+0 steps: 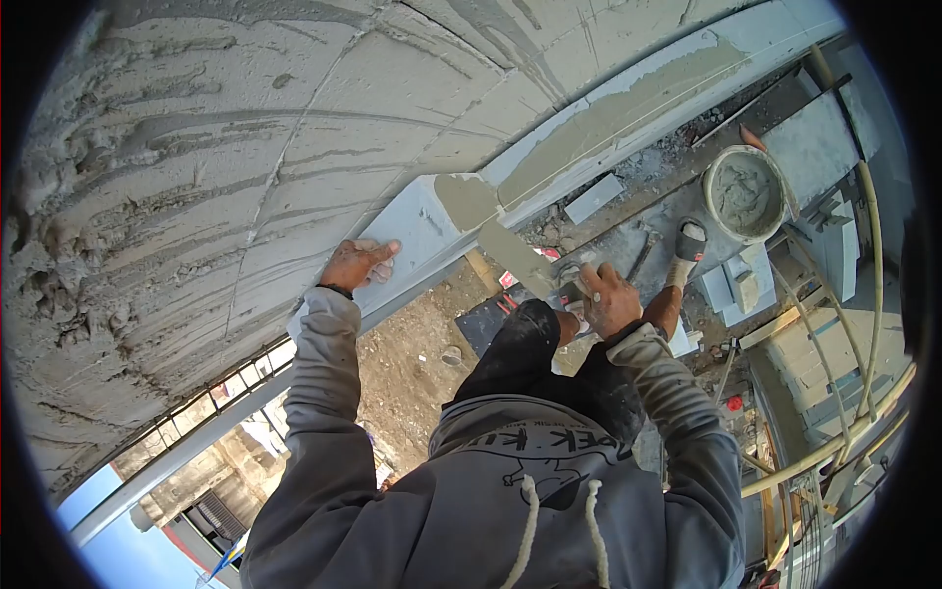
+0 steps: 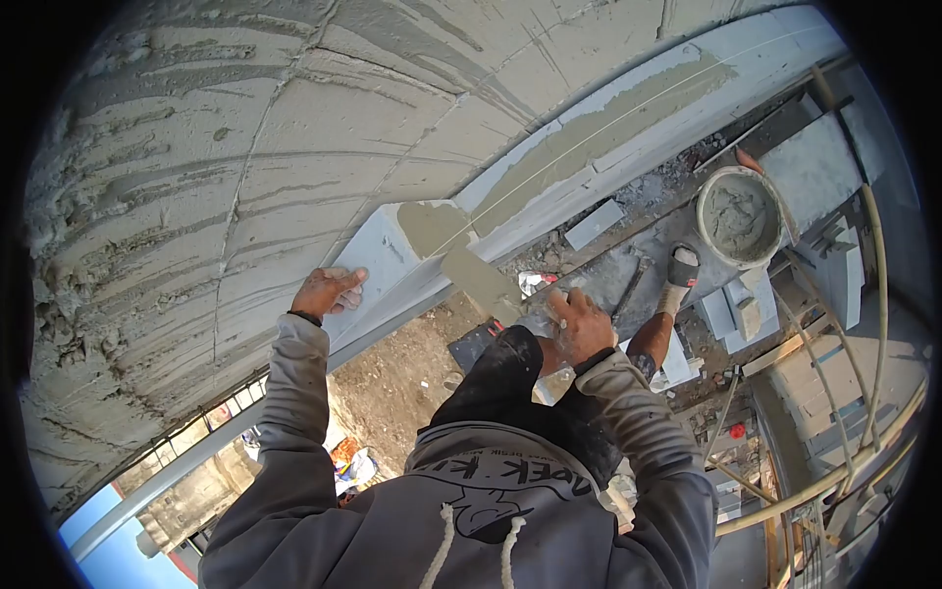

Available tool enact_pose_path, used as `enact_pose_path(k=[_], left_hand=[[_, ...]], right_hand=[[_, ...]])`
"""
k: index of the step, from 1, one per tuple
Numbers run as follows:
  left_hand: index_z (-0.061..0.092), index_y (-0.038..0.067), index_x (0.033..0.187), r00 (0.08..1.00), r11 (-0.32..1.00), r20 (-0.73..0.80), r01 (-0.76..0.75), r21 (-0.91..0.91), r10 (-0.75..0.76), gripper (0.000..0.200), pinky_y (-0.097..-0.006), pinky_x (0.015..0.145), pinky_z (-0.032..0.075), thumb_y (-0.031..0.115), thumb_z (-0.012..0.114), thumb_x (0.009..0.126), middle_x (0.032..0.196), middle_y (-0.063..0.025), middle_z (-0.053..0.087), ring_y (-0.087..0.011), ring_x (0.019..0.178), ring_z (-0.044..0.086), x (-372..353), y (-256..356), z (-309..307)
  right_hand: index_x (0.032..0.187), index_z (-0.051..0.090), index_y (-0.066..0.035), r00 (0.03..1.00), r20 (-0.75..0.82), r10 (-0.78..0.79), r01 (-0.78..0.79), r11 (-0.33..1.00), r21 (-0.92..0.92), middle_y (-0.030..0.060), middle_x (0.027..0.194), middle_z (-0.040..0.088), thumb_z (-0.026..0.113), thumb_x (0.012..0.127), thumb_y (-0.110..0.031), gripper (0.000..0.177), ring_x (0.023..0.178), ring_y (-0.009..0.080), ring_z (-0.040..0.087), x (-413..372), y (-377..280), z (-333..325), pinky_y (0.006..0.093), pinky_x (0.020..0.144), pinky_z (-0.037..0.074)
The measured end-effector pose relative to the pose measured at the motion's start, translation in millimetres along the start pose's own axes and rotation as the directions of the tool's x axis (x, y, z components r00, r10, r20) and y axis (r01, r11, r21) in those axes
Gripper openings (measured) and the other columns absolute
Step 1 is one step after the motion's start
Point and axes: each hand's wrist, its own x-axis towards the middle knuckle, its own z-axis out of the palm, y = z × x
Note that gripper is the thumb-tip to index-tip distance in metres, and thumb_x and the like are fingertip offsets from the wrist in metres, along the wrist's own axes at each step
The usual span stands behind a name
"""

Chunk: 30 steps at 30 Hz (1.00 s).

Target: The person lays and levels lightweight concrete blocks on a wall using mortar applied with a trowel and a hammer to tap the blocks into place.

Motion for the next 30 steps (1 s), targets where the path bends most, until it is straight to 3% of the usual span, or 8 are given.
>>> enact_pose_path(k=[3,8,13,16,18,25,29,30], left_hand=[[0.063,0.002,0.089,0.999,0.999,-0.022,0.035,-0.005,-0.035,0.058,-0.0312,0.062,0.046,0.056,0.068,0.069,0.077,-0.0092,0.066,-0.0166,0.068,0.063,5.3,-4.8,-0.5],[0.063,0.006,0.082,1.000,1.000,0.009,0.026,-0.003,-0.026,0.049,-0.0311,0.062,0.045,0.053,0.068,0.070,0.073,-0.0063,0.065,-0.0156,0.067,0.061,-0.6,3.5,0.8],[0.063,0.008,0.075,1.000,1.000,-0.017,-0.010,-0.002,0.010,0.043,-0.0301,0.060,0.044,0.051,0.068,0.072,0.070,-0.0045,0.064,-0.0147,0.064,0.060,-2.7,1.1,-0.2],[0.064,0.006,0.085,0.999,0.999,0.036,0.030,0.014,-0.030,0.052,-0.0320,0.064,0.045,0.056,0.067,0.070,0.075,-0.0061,0.066,-0.0151,0.070,0.062,-1.9,4.6,0.6],[0.063,0.009,0.074,0.999,0.999,-0.022,0.030,-0.017,-0.030,0.043,-0.0313,0.062,0.044,0.051,0.068,0.070,0.070,-0.0044,0.064,-0.0139,0.065,0.059,-7.1,8.0,1.3],[0.062,0.010,0.071,0.997,0.999,-0.079,0.013,-0.037,-0.016,0.044,-0.0287,0.061,0.041,0.053,0.069,0.068,0.067,-0.0030,0.062,-0.0128,0.062,0.057,-3.9,0.4,9.3],[0.064,0.007,0.071,0.988,0.999,-0.153,0.004,-0.038,-0.010,0.047,-0.0274,0.058,0.040,0.054,0.068,0.069,0.068,-0.0050,0.063,-0.0128,0.065,0.058,-5.6,-3.8,14.9],[0.064,0.007,0.071,0.988,0.999,-0.153,-0.012,-0.050,0.004,0.047,-0.0266,0.058,0.040,0.054,0.067,0.070,0.067,-0.0047,0.063,-0.0124,0.064,0.058,-7.8,-4.2,15.3]], right_hand=[[0.105,0.048,-0.014,0.976,0.012,0.217,-0.217,0.973,0.082,0.0119,0.087,0.050,0.064,0.067,-0.010,0.042,0.079,0.0335,0.058,-2.8,9.5,28.0,0.0428,0.064,0.048],[0.109,0.048,-0.015,0.967,-0.101,0.233,-0.217,0.965,0.147,0.0122,0.086,0.052,0.062,0.070,-0.013,0.041,0.075,0.0345,0.059,31.5,-12.7,73.3,0.0433,0.062,0.048],[0.113,0.046,-0.015,0.971,0.104,0.215,-0.218,0.976,0.023,0.0122,0.087,0.054,0.057,0.075,-0.015,0.040,0.077,0.0336,0.060,-13.4,-21.6,60.4,0.0435,0.064,0.049],[0.110,0.046,-0.013,0.961,0.214,0.173,-0.183,0.983,0.028,0.0140,0.089,0.055,0.059,0.073,-0.015,0.039,0.079,0.0344,0.060,-53.1,-10.8,21.2,0.0440,0.065,0.049],[0.109,0.046,-0.012,0.943,0.190,0.273,-0.286,0.957,0.046,0.0151,0.090,0.056,0.060,0.072,-0.015,0.040,0.080,0.0354,0.060,-68.1,11.8,23.7,0.0443,0.066,0.048],[0.107,0.049,-0.003,0.648,-0.091,0.756,-0.715,0.645,0.268,0.0202,0.092,0.062,0.067,0.063,-0.027,0.053,0.087,0.0370,0.060,-69.1,144.1,3.5,0.0414,0.074,0.046],[0.100,0.058,-0.002,0.460,0.065,0.885,-0.809,0.388,0.442,0.0181,0.091,0.064,0.066,0.061,-0.030,0.049,0.084,0.0336,0.061,-70.0,286.5,22.2,0.0394,0.074,0.047],[0.102,0.055,-0.002,0.486,0.095,0.869,-0.815,0.412,0.407,0.0142,0.090,0.063,0.066,0.064,-0.022,0.045,0.080,0.0270,0.060,-64.8,284.8,11.8,0.0359,0.068,0.047]])
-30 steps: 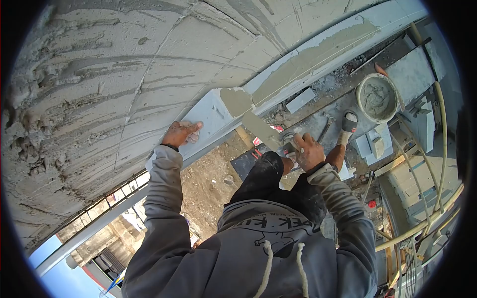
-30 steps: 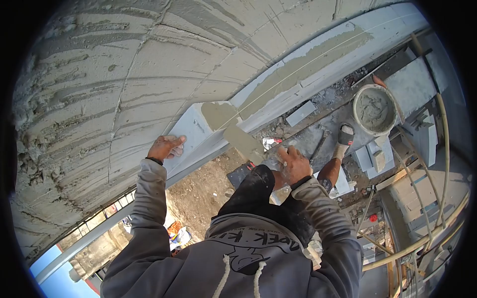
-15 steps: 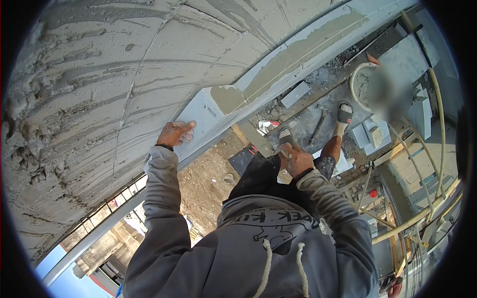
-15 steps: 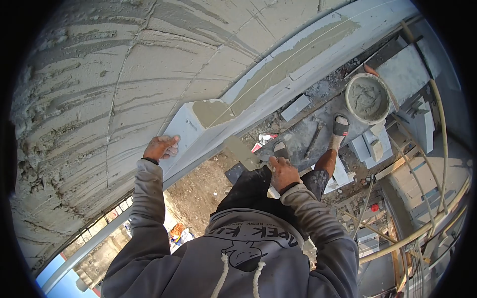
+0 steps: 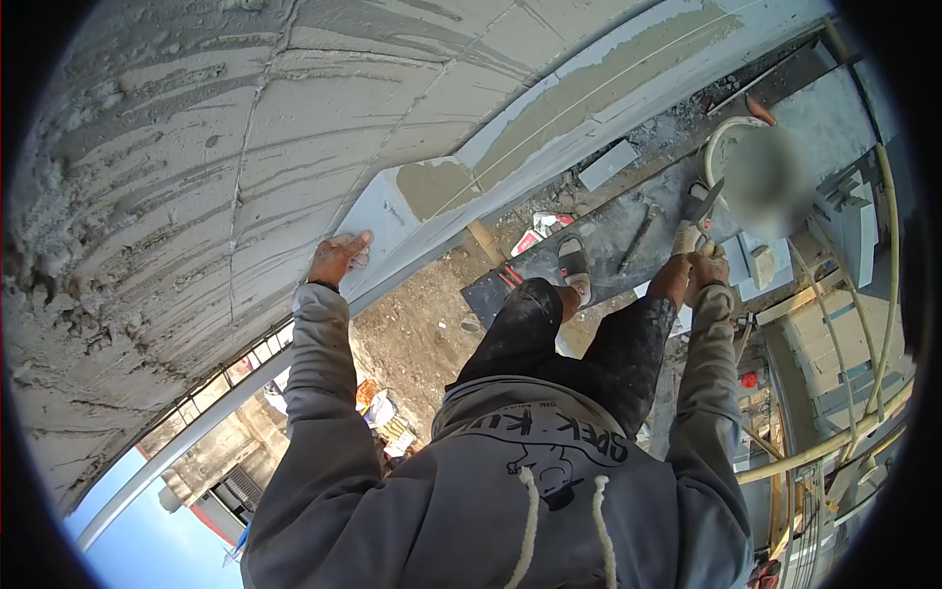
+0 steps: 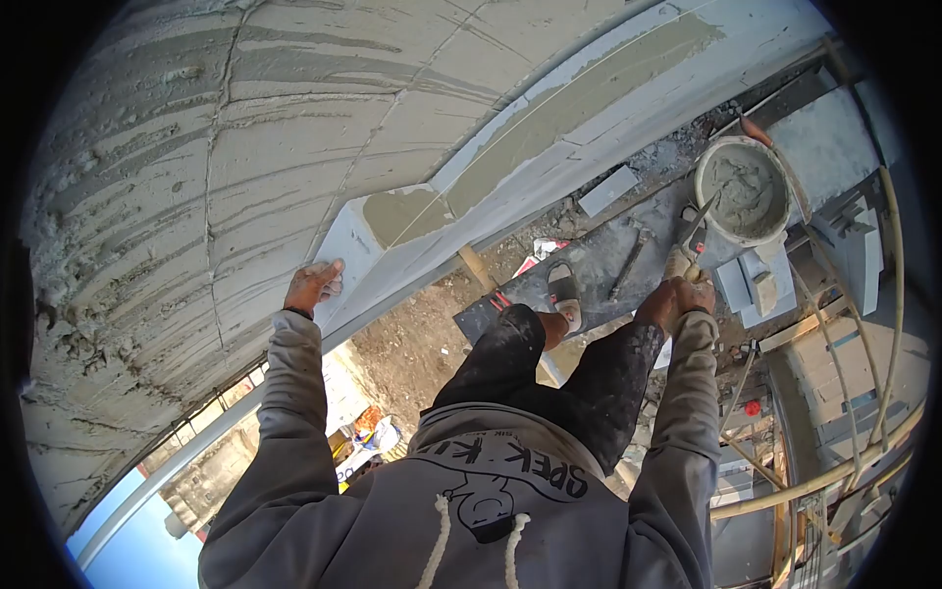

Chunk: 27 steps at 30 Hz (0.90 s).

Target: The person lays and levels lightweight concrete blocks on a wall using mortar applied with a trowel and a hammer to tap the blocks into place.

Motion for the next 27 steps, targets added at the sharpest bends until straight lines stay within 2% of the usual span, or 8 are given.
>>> enact_pose_path(k=[4,6,7,9,12,17,20,27], left_hand=[[0.064,0.007,0.071,1.000,1.000,0.005,0.030,-0.002,-0.030,0.046,-0.0261,0.059,0.040,0.053,0.067,0.070,0.068,-0.0042,0.063,-0.0120,0.065,0.058,4.2,-2.5,-1.5],[0.064,0.007,0.072,0.997,0.999,0.057,0.050,-0.003,-0.049,0.046,-0.0260,0.061,0.041,0.053,0.067,0.071,0.069,-0.0042,0.063,-0.0124,0.066,0.058,8.0,-2.7,-5.3],[0.064,0.007,0.072,0.997,0.998,0.053,0.055,-0.005,-0.055,0.046,-0.0260,0.061,0.041,0.053,0.067,0.071,0.069,-0.0042,0.063,-0.0124,0.066,0.058,9.0,-1.4,-7.7],[0.065,0.007,0.073,0.993,0.997,0.092,0.064,0.031,-0.067,0.047,-0.0263,0.062,0.042,0.054,0.067,0.071,0.070,-0.0042,0.063,-0.0129,0.067,0.058,8.6,2.2,-8.9],[0.065,0.007,0.073,0.996,1.000,0.089,0.028,0.002,-0.028,0.048,-0.0267,0.062,0.042,0.055,0.067,0.070,0.070,-0.0042,0.063,-0.0133,0.067,0.058,7.9,-0.2,-8.1],[0.064,0.006,0.072,0.998,1.000,0.057,0.001,0.031,-0.003,0.049,-0.0266,0.060,0.042,0.055,0.066,0.071,0.068,-0.0050,0.063,-0.0130,0.065,0.058,1.2,-0.2,-3.4],[0.064,0.006,0.070,0.998,0.998,0.047,-0.050,0.034,0.048,0.050,-0.0263,0.058,0.042,0.056,0.066,0.071,0.067,-0.0056,0.063,-0.0128,0.063,0.058,1.7,-1.0,-3.2],[0.061,0.008,0.070,0.997,0.999,0.071,-0.020,0.050,0.016,0.048,-0.0251,0.061,0.043,0.055,0.066,0.070,0.066,-0.0034,0.062,-0.0120,0.063,0.057,1.1,6.0,-5.5]], right_hand=[[0.108,0.052,-0.003,0.945,0.296,-0.138,0.106,0.987,0.121,0.0115,0.089,0.062,0.067,0.068,-0.019,0.046,0.079,0.0232,0.060,-40.6,-33.4,-7.5,0.0337,0.066,0.048],[0.108,0.051,-0.005,0.841,0.445,-0.308,0.476,0.812,-0.337,0.0117,0.090,0.062,0.066,0.070,-0.018,0.043,0.080,0.0246,0.060,-103.3,-92.9,10.0,0.0347,0.067,0.049],[0.106,0.050,-0.006,0.794,0.551,-0.259,0.454,0.855,-0.252,0.0108,0.083,0.060,0.065,0.072,-0.017,0.038,0.073,0.0232,0.060,-109.1,-87.1,38.7,0.0348,0.060,0.048],[0.099,0.050,-0.007,0.575,0.817,0.045,-0.321,0.931,0.175,0.0061,0.067,0.052,0.065,0.075,-0.015,0.030,0.053,0.0175,0.052,-150.6,-104.2,84.9,0.0333,0.047,0.043],[0.080,0.059,-0.006,0.276,0.942,0.190,-0.178,0.973,-0.144,0.0060,0.068,0.057,0.063,0.076,-0.020,0.015,0.053,0.0182,0.054,-184.9,-110.1,167.5,0.0331,0.047,0.045],[0.087,0.063,-0.003,0.527,0.843,0.106,0.134,0.969,-0.206,0.0093,0.075,0.061,0.067,0.071,-0.024,0.027,0.065,0.0195,0.058,-236.2,-107.4,285.9,0.0334,0.049,0.044],[0.070,0.059,-0.004,0.236,0.966,0.103,-0.143,0.987,-0.071,0.0077,0.060,0.056,0.070,0.066,-0.030,0.029,0.047,0.0195,0.051,-231.6,-133.1,260.6,0.0338,0.043,0.040],[0.103,0.058,-0.002,0.411,0.912,-0.005,0.225,0.970,-0.096,0.0118,0.075,0.062,0.073,0.060,-0.027,0.051,0.054,0.0213,0.057,-166.7,-171.5,192.7,0.0352,0.053,0.046]])
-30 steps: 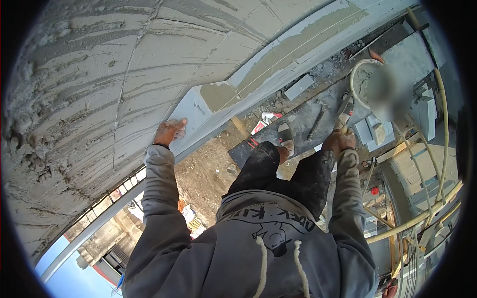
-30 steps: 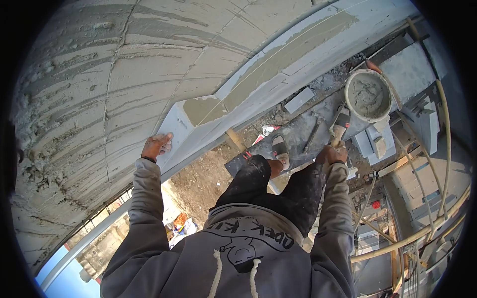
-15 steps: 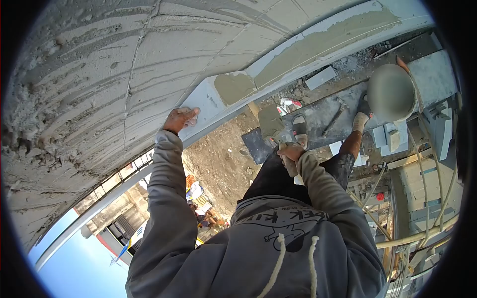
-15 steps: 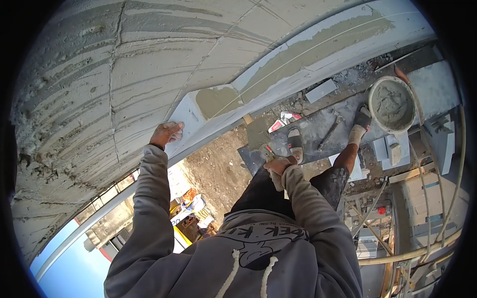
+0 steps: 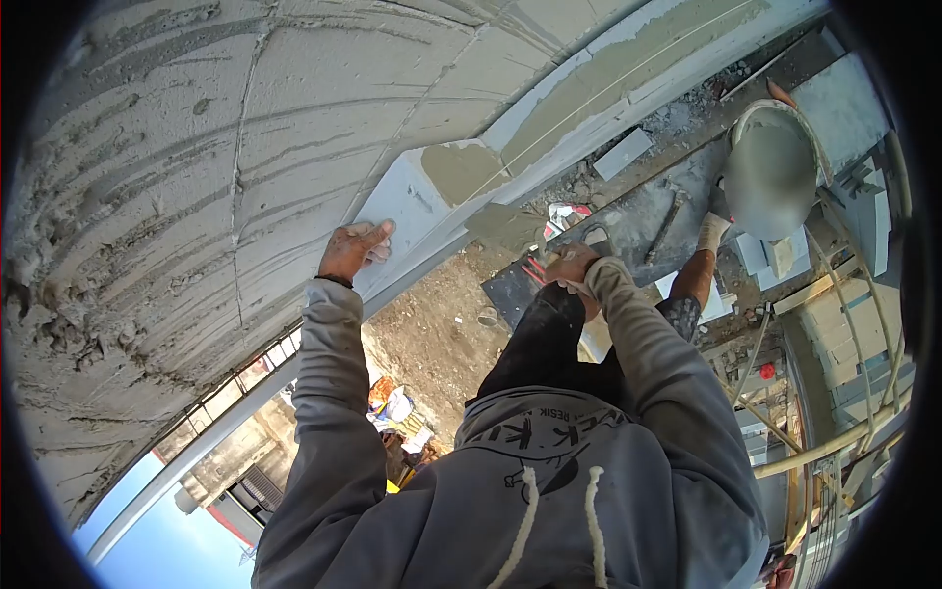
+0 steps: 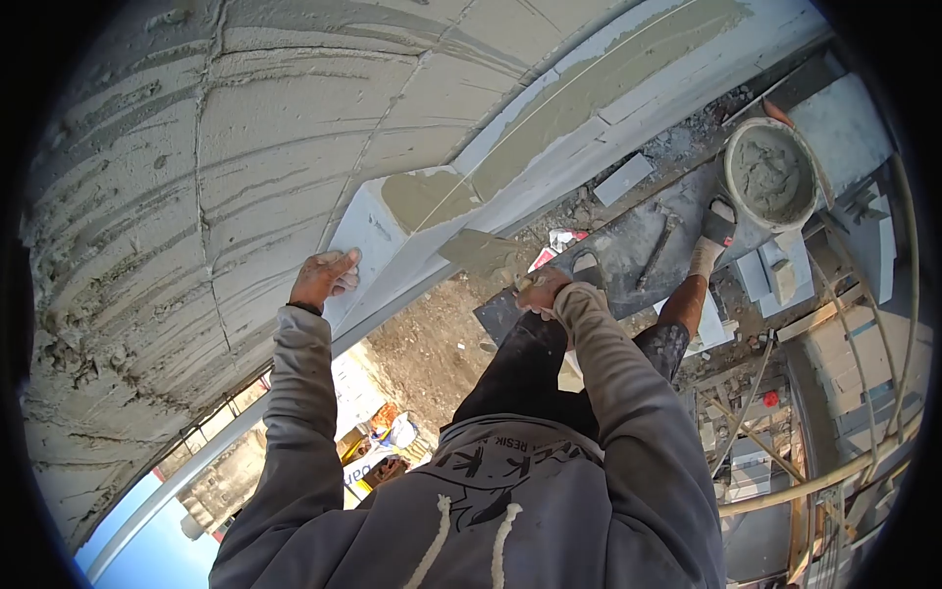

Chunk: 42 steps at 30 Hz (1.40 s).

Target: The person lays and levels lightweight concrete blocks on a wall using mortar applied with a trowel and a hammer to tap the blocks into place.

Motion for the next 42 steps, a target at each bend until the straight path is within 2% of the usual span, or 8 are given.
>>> enact_pose_path(k=[10,12,14,16,28,29,32,42], left_hand=[[0.061,0.008,0.069,0.999,1.000,-0.027,-0.027,-0.006,0.027,0.047,-0.0262,0.058,0.041,0.055,0.066,0.070,0.065,-0.0035,0.062,-0.0118,0.062,0.056,-0.3,-4.6,2.8],[0.061,0.008,0.068,0.999,0.999,-0.032,-0.024,-0.026,0.023,0.047,-0.0263,0.057,0.041,0.055,0.067,0.070,0.064,-0.0033,0.061,-0.0116,0.062,0.057,0.5,-5.2,2.7],[0.061,0.008,0.068,0.999,0.999,-0.043,-0.023,-0.039,0.022,0.047,-0.0261,0.057,0.040,0.054,0.068,0.070,0.064,-0.0032,0.061,-0.0116,0.062,0.056,-0.8,-6.4,4.9],[0.061,0.008,0.068,0.998,0.998,-0.061,-0.025,-0.052,0.021,0.046,-0.0259,0.057,0.040,0.054,0.068,0.069,0.063,-0.0032,0.061,-0.0117,0.061,0.056,-0.1,-6.0,5.5],[0.062,0.005,0.070,0.997,0.996,-0.061,-0.053,-0.073,0.049,0.050,-0.0250,0.051,0.037,0.054,0.068,0.070,0.064,-0.0062,0.062,-0.0123,0.057,0.056,0.5,-7.1,4.4],[0.062,0.005,0.070,0.998,0.998,-0.060,-0.041,-0.057,0.038,0.050,-0.0251,0.051,0.037,0.054,0.068,0.070,0.064,-0.0058,0.062,-0.0123,0.057,0.056,1.4,-7.7,4.4],[0.063,0.005,0.069,0.998,0.998,-0.055,-0.030,-0.053,0.027,0.049,-0.0254,0.052,0.038,0.054,0.069,0.069,0.063,-0.0052,0.062,-0.0124,0.057,0.056,0.6,-7.7,3.7],[0.064,0.003,0.071,0.996,0.993,-0.065,-0.064,-0.103,0.058,0.047,-0.0243,0.053,0.042,0.050,0.072,0.069,0.065,-0.0068,0.062,-0.0129,0.056,0.056,-2.4,-4.1,5.0]], right_hand=[[0.112,0.055,0.001,0.976,-0.181,-0.118,0.131,0.989,0.062,0.0124,0.078,0.065,0.069,0.066,-0.035,0.060,0.075,0.0253,0.062,-30.6,50.2,-0.3,0.0345,0.067,0.048],[0.111,0.054,-0.003,0.745,-0.535,-0.399,0.140,0.877,-0.459,0.0156,0.078,0.063,0.067,0.069,-0.034,0.054,0.076,0.0298,0.062,-43.8,58.8,6.5,0.0366,0.067,0.049],[0.106,0.053,-0.006,0.760,-0.560,-0.329,0.088,0.906,-0.413,0.0185,0.079,0.060,0.066,0.071,-0.030,0.044,0.076,0.0348,0.060,-71.4,51.2,8.9,0.0393,0.067,0.048],[0.102,0.052,-0.007,0.481,-0.681,-0.552,0.220,0.828,-0.516,0.0187,0.081,0.059,0.065,0.072,-0.027,0.039,0.074,0.0371,0.059,-88.8,49.0,13.4,0.0421,0.067,0.047],[0.109,0.048,0.000,0.723,-0.532,-0.440,0.309,0.896,-0.320,0.0205,0.092,0.060,0.063,0.071,-0.025,0.048,0.088,0.0372,0.059,-76.8,35.9,18.6,0.0421,0.074,0.047],[0.107,0.046,0.002,0.586,-0.592,-0.553,0.341,0.831,-0.439,0.0215,0.087,0.060,0.062,0.072,-0.026,0.047,0.084,0.0385,0.059,-62.1,45.0,28.6,0.0434,0.072,0.047],[0.102,0.047,0.001,0.738,-0.530,-0.417,0.244,0.898,-0.366,0.0213,0.080,0.060,0.063,0.073,-0.025,0.041,0.078,0.0381,0.060,-81.1,2.6,31.9,0.0436,0.068,0.047],[0.101,0.044,-0.002,0.674,-0.535,-0.509,0.219,0.829,-0.514,0.0177,0.075,0.059,0.058,0.071,-0.020,0.038,0.074,0.0366,0.060,-84.1,-21.4,56.1,0.0446,0.067,0.048]])
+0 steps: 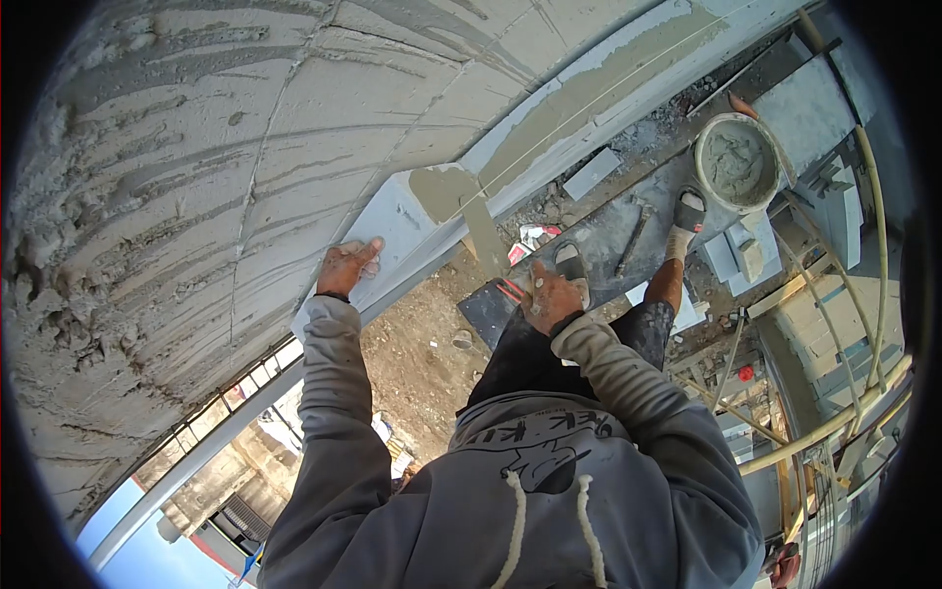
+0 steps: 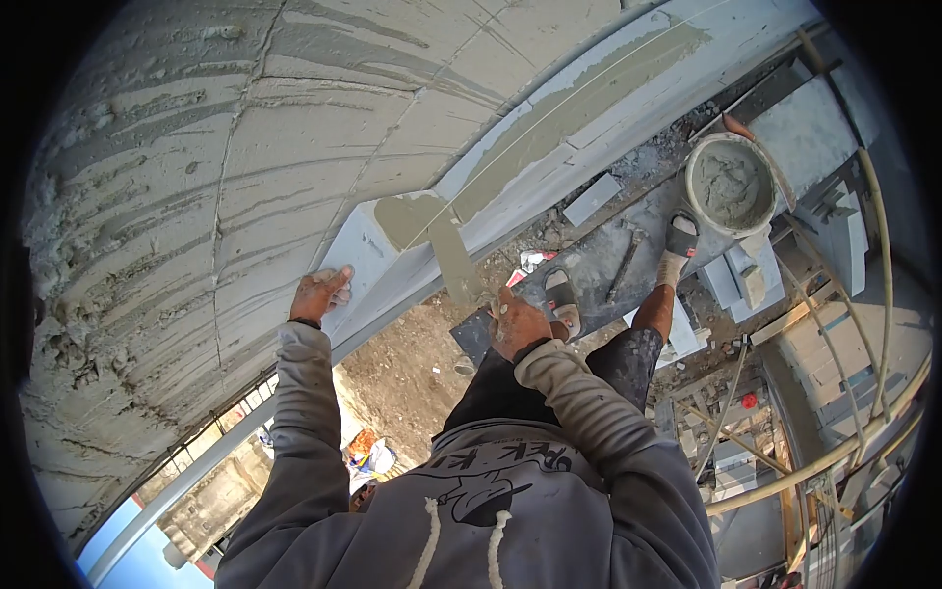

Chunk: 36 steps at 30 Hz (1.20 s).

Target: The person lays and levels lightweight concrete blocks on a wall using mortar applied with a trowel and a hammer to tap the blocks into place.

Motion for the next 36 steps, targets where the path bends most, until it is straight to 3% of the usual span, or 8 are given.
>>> enact_pose_path(k=[8,10,16,22,27,31,34,36], left_hand=[[0.061,0.008,0.067,1.000,1.000,0.013,-0.010,0.005,0.010,0.048,-0.0251,0.050,0.036,0.055,0.069,0.068,0.062,-0.0038,0.061,-0.0114,0.057,0.055,5.4,-4.9,-0.9],[0.061,0.008,0.067,1.000,0.999,0.014,0.017,0.032,-0.017,0.048,-0.0255,0.051,0.036,0.055,0.069,0.068,0.063,-0.0037,0.061,-0.0114,0.057,0.055,5.6,-6.3,-0.3],[0.063,0.006,0.069,1.000,0.999,0.010,0.026,0.023,-0.026,0.050,-0.0249,0.050,0.036,0.056,0.071,0.066,0.061,-0.0053,0.061,-0.0118,0.055,0.055,4.1,-1.7,-0.7],[0.064,0.006,0.070,0.999,0.998,-0.011,0.036,0.044,-0.035,0.050,-0.0256,0.051,0.037,0.056,0.070,0.066,0.063,-0.0052,0.062,-0.0126,0.055,0.055,6.7,-6.5,-0.8],[0.062,0.008,0.068,0.999,0.998,0.011,0.040,0.054,-0.041,0.049,-0.0278,0.054,0.038,0.057,0.069,0.066,0.064,-0.0041,0.061,-0.0125,0.058,0.056,4.3,-2.6,-1.7],[0.062,0.009,0.068,1.000,0.999,0.015,0.025,0.028,-0.026,0.048,-0.0277,0.054,0.037,0.056,0.069,0.066,0.063,-0.0041,0.061,-0.0126,0.058,0.055,4.2,-4.0,-0.2],[0.062,0.009,0.068,0.999,0.999,-0.001,0.034,0.019,-0.034,0.047,-0.0278,0.054,0.037,0.055,0.069,0.067,0.063,-0.0040,0.061,-0.0125,0.057,0.055,1.4,0.0,0.0],[0.063,0.003,0.070,0.999,0.998,0.013,0.043,-0.035,-0.042,0.048,-0.0249,0.055,0.042,0.049,0.073,0.067,0.066,-0.0076,0.063,-0.0141,0.058,0.057,0.6,1.3,-0.8]], right_hand=[[0.096,0.044,-0.003,0.998,-0.067,0.009,-0.004,0.997,0.072,0.0200,0.075,0.059,0.059,0.069,-0.023,0.037,0.077,0.0385,0.059,-36.9,41.5,-2.0,0.0449,0.068,0.046],[0.094,0.045,-0.001,0.992,0.062,0.109,-0.116,0.986,0.117,0.0198,0.074,0.058,0.060,0.070,-0.024,0.036,0.076,0.0384,0.059,-20.8,19.4,-22.5,0.0438,0.067,0.047],[0.106,0.054,-0.004,0.995,0.099,-0.004,-0.024,0.961,0.277,0.0188,0.086,0.062,0.063,0.072,-0.034,0.046,0.080,0.0346,0.060,28.9,31.0,-25.0,0.0401,0.071,0.047],[0.109,0.057,-0.006,0.951,0.272,-0.149,0.108,0.981,0.159,0.0153,0.101,0.061,0.061,0.072,-0.041,0.052,0.098,0.0304,0.056,52.7,44.3,-42.6,0.0386,0.087,0.042],[0.126,0.046,-0.004,0.878,0.473,-0.072,-0.138,0.909,0.393,0.0141,0.119,0.054,0.066,0.070,-0.043,0.071,0.110,0.0258,0.050,50.3,36.9,-65.9,0.0333,0.094,0.037],[0.122,0.049,-0.003,0.951,0.298,0.084,-0.198,0.904,0.378,0.0148,0.106,0.058,0.068,0.068,-0.040,0.068,0.103,0.0228,0.051,45.3,59.5,-43.2,0.0344,0.090,0.039],[0.115,0.052,-0.003,0.878,0.450,0.162,-0.329,0.887,0.325,0.0157,0.101,0.060,0.067,0.068,-0.042,0.064,0.097,0.0228,0.055,53.9,55.4,-51.8,0.0348,0.084,0.042],[0.113,0.053,-0.002,0.944,0.319,0.078,-0.171,0.946,0.275,0.0160,0.098,0.061,0.067,0.068,-0.042,0.062,0.093,0.0244,0.057,61.5,66.6,-36.3,0.0354,0.079,0.044]])
